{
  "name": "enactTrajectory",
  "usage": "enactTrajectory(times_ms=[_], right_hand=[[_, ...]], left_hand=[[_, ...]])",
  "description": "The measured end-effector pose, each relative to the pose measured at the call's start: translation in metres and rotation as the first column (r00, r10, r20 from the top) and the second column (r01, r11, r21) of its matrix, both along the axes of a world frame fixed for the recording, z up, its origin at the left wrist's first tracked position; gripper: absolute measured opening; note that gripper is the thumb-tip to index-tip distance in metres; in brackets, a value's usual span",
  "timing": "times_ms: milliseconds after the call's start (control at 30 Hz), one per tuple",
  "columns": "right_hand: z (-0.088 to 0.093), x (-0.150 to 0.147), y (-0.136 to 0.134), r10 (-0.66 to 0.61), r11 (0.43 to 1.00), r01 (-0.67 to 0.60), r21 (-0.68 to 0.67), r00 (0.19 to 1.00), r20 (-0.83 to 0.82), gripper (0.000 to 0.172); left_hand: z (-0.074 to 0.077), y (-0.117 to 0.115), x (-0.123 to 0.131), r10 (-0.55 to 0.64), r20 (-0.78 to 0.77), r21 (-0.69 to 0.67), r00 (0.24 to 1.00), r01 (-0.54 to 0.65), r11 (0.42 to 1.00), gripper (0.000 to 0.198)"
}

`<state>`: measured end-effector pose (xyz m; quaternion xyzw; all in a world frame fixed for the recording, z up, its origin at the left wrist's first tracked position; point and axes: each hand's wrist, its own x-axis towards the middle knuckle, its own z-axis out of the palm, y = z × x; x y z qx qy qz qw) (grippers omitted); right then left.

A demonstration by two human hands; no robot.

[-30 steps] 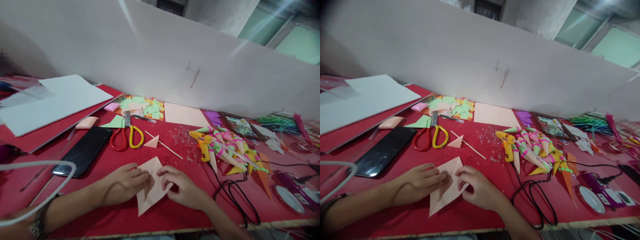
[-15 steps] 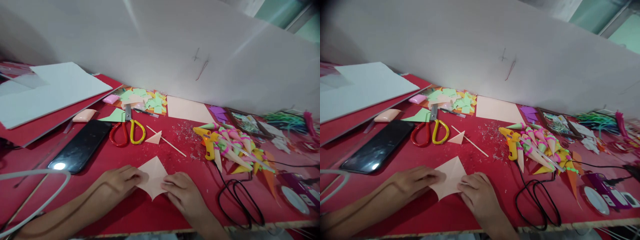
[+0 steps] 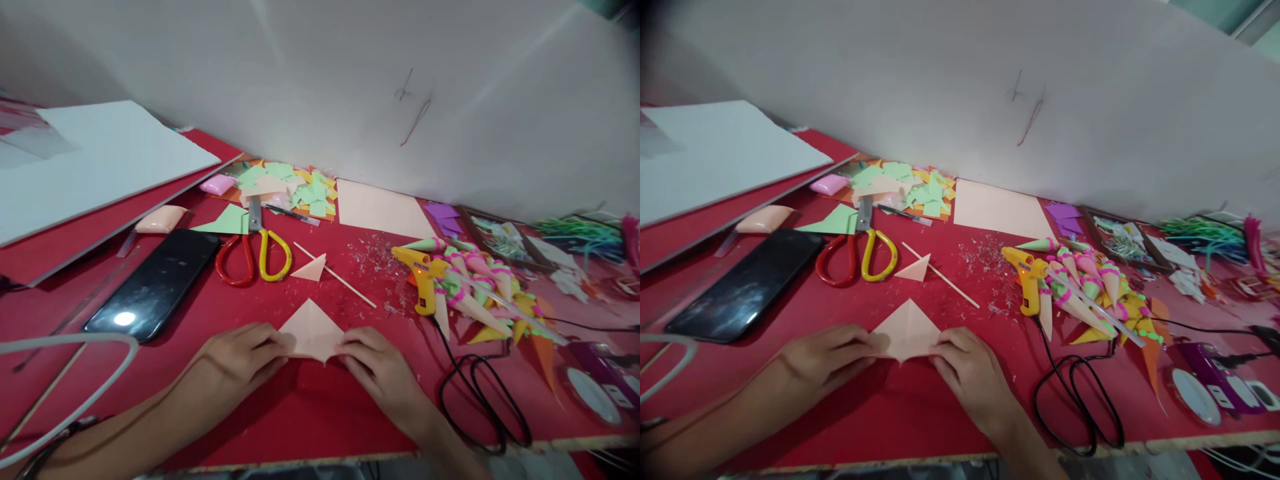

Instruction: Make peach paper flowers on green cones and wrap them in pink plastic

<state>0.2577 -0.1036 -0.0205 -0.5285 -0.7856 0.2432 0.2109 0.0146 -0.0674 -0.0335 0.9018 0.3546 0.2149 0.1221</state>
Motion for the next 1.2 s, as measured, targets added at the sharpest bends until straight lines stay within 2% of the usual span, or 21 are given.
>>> enactTrajectory(times_ms=[100, 200, 400, 600, 833, 1033, 1200], right_hand=[[0.001, -0.002, 0.008, -0.075, 0.997, 0.073, -0.033, 0.996, -0.044, 0.018], [-0.001, -0.004, 0.014, -0.133, 0.99, 0.132, -0.046, 0.991, -0.014, 0.021], [-0.008, -0.007, 0.019, -0.172, 0.985, 0.171, 0.02, 0.972, 0.162, 0.024], [-0.008, -0.01, 0.02, -0.162, 0.985, 0.144, 0.091, 0.957, 0.241, 0.027], [-0.012, -0.015, 0.019, -0.198, 0.971, 0.13, 0.203, 0.91, 0.364, 0.027], [-0.012, -0.016, 0.019, -0.206, 0.97, 0.127, 0.205, 0.879, 0.43, 0.023], [-0.013, -0.016, 0.02, -0.203, 0.972, 0.127, 0.199, 0.881, 0.428, 0.023]], left_hand=[[-0.001, 0.003, -0.001, 0.007, -0.008, -0.097, 1.0, -0.007, 0.995, 0.019], [0.001, 0.007, 0.002, 0.031, -0.025, -0.124, 0.999, -0.034, 0.992, 0.021], [0.005, 0.013, 0.005, 0.117, -0.124, 0.101, 0.985, -0.105, 0.989, 0.028], [0.005, 0.015, 0.008, 0.143, -0.163, 0.187, 0.976, -0.112, 0.976, 0.031], [-0.001, 0.019, 0.009, 0.133, -0.193, 0.179, 0.972, -0.098, 0.979, 0.033], [0.0, 0.02, 0.009, 0.129, -0.265, 0.101, 0.956, -0.106, 0.989, 0.026], [-0.002, 0.028, -0.002, 0.006, -0.287, 0.024, 0.958, 0.001, 1.0, 0.02]])
